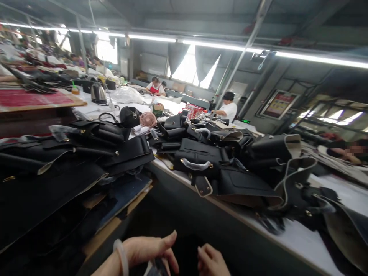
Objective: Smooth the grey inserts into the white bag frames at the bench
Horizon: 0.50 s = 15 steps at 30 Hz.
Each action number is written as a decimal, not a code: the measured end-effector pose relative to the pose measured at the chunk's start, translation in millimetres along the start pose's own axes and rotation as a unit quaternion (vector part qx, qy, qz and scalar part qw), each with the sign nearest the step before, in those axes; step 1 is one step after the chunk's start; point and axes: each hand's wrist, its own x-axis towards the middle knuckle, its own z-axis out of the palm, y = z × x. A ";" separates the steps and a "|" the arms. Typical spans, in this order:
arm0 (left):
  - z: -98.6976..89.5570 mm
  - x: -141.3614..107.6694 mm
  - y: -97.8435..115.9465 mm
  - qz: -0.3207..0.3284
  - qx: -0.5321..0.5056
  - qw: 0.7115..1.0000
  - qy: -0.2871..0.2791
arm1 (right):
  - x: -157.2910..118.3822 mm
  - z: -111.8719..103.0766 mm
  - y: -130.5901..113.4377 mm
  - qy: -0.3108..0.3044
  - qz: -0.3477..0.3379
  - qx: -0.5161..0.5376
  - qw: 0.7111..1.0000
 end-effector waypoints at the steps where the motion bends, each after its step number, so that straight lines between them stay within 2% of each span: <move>1: 0.7 -0.9 1.3 -0.005 -0.014 1.000 0.006 | -1.4 -18.1 -0.6 0.019 -0.006 -0.008 1.000; 4: 2.9 -1.5 3.2 -0.018 -0.045 0.999 0.016 | -12.9 -61.2 -10.0 0.073 -0.052 -0.062 0.994; 6: 3.9 0.2 2.3 -0.024 -0.046 0.998 0.021 | -17.4 -71.2 -26.8 0.080 -0.102 -0.121 0.984; 7: 4.1 1.7 1.2 -0.024 -0.041 0.999 0.022 | -16.6 -69.3 -39.6 0.076 -0.136 -0.154 0.976; 9: 3.6 5.5 -1.3 -0.018 -0.026 0.999 0.017 | -7.2 -52.9 -75.3 0.058 -0.219 -0.220 0.949; 12: 1.2 10.6 -3.9 -0.010 -0.009 1.000 0.003 | 23.9 -8.7 -150.4 0.022 -0.338 -0.315 0.887; 15: -1.8 11.0 -3.7 -0.018 -0.018 0.999 -0.022 | 70.4 37.6 -231.7 0.010 -0.386 -0.411 0.826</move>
